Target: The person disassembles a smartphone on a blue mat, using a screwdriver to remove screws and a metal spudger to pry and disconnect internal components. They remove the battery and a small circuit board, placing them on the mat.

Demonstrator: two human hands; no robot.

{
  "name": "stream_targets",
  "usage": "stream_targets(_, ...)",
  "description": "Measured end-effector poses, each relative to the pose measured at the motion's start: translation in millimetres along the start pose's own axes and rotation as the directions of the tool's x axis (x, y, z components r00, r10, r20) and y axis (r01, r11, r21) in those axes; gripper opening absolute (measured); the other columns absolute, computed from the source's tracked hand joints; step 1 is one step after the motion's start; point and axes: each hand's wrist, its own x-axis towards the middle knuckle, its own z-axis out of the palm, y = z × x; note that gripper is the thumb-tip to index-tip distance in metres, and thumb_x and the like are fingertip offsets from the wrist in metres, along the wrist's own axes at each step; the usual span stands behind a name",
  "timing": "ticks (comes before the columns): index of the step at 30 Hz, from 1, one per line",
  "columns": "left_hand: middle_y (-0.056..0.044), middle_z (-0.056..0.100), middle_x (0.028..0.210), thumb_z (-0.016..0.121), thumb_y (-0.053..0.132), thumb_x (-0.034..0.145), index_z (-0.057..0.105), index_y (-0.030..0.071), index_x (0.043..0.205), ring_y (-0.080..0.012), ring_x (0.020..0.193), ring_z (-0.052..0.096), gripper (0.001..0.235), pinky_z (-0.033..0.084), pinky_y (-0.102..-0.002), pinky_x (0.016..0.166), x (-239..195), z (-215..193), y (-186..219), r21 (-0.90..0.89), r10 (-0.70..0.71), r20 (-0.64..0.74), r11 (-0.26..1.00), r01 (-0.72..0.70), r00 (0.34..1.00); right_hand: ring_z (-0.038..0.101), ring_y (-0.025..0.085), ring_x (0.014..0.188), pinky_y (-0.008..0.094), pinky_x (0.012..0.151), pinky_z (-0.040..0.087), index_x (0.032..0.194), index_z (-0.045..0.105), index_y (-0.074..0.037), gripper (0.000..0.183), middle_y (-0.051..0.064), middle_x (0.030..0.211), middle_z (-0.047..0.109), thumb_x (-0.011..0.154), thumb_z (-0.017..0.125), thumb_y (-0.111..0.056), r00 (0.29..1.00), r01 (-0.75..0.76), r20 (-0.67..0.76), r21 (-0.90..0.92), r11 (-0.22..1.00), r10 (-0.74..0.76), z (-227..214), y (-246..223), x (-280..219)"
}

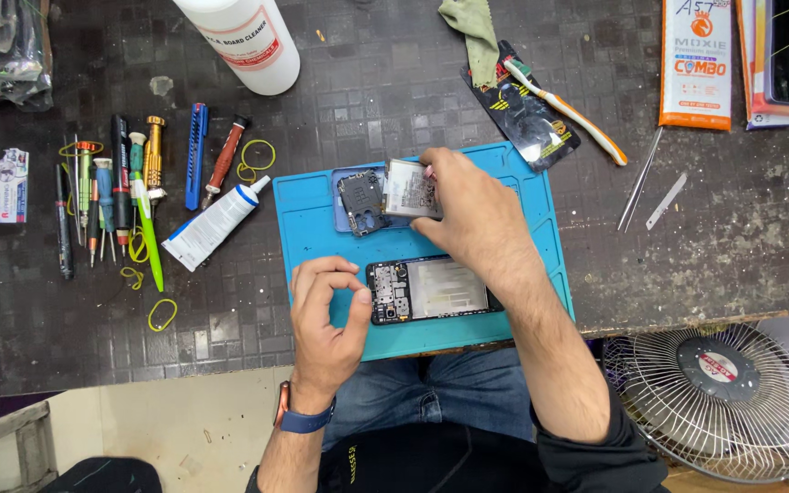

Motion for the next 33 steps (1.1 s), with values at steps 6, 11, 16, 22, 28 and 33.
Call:
stream_targets(6, -0.011, 0.065, 0.113, 0.071, 0.011, 0.090, 0.063, 0.005, 0.093, -0.0291, 0.109, 0.059, 0.010, 0.047, -0.041, 0.098, 0.9, 0.5, 0.4, 0.005, -0.007, 0.015, 1.000, 0.007, 1.000, 0.068, 0.028, 0.103, 0.044, 0.083, 0.056, 0.126, 0.057, -0.012, 0.060, 0.008, 0.113, 0.068, 0.074, 0.085, -0.020, 0.998, -0.027, 0.054, -0.034, 0.999, 0.029, 1.0, -0.6, 2.4)
stream_targets(11, -0.011, 0.065, 0.112, 0.071, 0.012, 0.091, 0.063, 0.005, 0.092, -0.0274, 0.108, 0.060, 0.011, 0.050, -0.039, 0.095, 0.1, 0.6, 0.9, -0.030, -0.004, -0.006, 1.000, 0.004, 1.000, 0.070, 0.028, 0.097, 0.044, 0.082, 0.056, 0.128, 0.055, -0.009, 0.059, 0.011, 0.114, 0.067, 0.078, 0.084, -0.023, 0.999, -0.043, 0.022, 0.014, 0.999, 0.043, -0.9, -1.5, -1.8)
stream_targets(16, -0.011, 0.064, 0.111, 0.071, 0.013, 0.091, 0.063, 0.005, 0.091, -0.0262, 0.107, 0.060, 0.011, 0.050, -0.039, 0.094, -1.7, -0.8, 0.0, -0.023, -0.017, -0.020, 1.000, 0.017, 1.000, 0.074, 0.024, 0.093, 0.039, 0.073, 0.059, 0.129, 0.055, -0.006, 0.051, 0.011, 0.112, 0.068, 0.086, 0.077, -0.024, 0.999, -0.005, -0.042, 0.103, 0.995, 0.010, 0.4, -5.4, -31.7)
stream_targets(22, -0.011, 0.064, 0.111, 0.071, 0.012, 0.091, 0.063, 0.005, 0.091, -0.0263, 0.106, 0.060, 0.011, 0.050, -0.039, 0.094, -1.2, -0.6, -0.9, -0.030, -0.011, -0.021, 1.000, 0.010, 1.000, 0.075, 0.022, 0.086, 0.036, 0.066, 0.060, 0.122, 0.061, -0.010, 0.040, 0.007, 0.103, 0.069, 0.087, 0.074, -0.021, 0.993, 0.031, 0.105, 0.182, 0.983, -0.051, 12.0, -19.5, -76.4)
stream_targets(28, -0.011, 0.065, 0.111, 0.071, 0.011, 0.090, 0.063, 0.005, 0.092, -0.0266, 0.106, 0.060, 0.011, 0.050, -0.038, 0.094, -1.1, -0.5, -0.5, -0.034, -0.006, -0.030, 0.999, 0.005, 1.000, 0.070, 0.029, 0.081, 0.040, 0.062, 0.057, 0.116, 0.063, -0.009, 0.032, 0.008, 0.092, 0.066, 0.087, 0.073, -0.019, 0.982, 0.134, 0.117, 0.128, 0.983, -0.149, 29.8, -27.7, -97.8)
stream_targets(33, -0.011, 0.065, 0.110, 0.071, 0.011, 0.090, 0.063, 0.005, 0.091, -0.0262, 0.105, 0.061, 0.009, 0.050, -0.038, 0.093, -1.4, -0.4, -0.5, -0.042, -0.016, -0.032, 0.999, 0.015, 0.999, 0.069, 0.027, 0.080, 0.041, 0.062, 0.056, 0.106, 0.065, -0.012, 0.021, 0.006, 0.085, 0.064, 0.088, 0.072, -0.017, 0.982, 0.154, 0.094, 0.100, 0.983, -0.164, 37.6, -26.9, -103.3)
